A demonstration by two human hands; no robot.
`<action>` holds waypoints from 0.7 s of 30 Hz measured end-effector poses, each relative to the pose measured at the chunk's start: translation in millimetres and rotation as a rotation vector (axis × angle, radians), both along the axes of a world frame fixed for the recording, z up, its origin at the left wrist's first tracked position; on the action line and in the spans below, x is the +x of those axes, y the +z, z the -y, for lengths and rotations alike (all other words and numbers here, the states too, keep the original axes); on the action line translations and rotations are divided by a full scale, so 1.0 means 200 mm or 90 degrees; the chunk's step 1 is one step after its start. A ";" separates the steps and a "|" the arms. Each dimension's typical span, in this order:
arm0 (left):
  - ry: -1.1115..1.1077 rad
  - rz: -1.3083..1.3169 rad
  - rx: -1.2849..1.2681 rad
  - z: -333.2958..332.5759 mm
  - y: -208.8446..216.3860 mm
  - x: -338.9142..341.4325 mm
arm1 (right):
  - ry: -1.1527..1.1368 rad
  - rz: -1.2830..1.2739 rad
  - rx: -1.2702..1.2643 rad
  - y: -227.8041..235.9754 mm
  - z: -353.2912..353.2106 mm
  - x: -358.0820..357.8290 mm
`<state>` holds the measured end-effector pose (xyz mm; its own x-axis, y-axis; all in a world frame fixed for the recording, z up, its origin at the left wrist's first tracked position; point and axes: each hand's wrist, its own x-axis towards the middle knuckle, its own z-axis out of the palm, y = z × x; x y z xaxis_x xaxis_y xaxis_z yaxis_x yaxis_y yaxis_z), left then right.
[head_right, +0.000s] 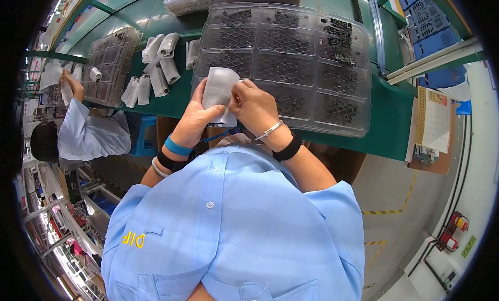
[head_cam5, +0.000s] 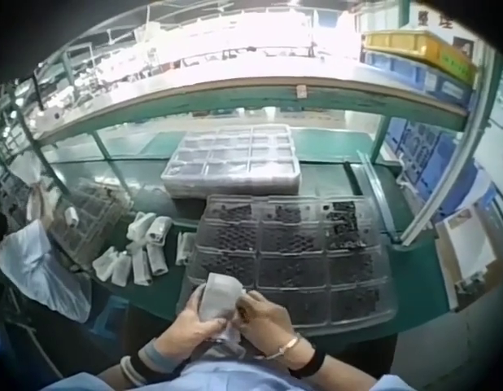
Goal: The person removes circuit boards from a tray, wraps each one in a foam sheet, and places the wrapped boards into a box. After emptying the tray, the person sets it aside and continues the process with a new tray of boards.
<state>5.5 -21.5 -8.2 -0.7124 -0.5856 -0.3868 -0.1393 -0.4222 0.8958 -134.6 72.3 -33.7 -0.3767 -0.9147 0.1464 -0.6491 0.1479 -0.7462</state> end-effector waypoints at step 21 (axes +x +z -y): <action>-0.013 -0.029 -0.002 0.01 -0.01 0.07 | 0.019 0.295 0.071 -0.05 0.00 0.00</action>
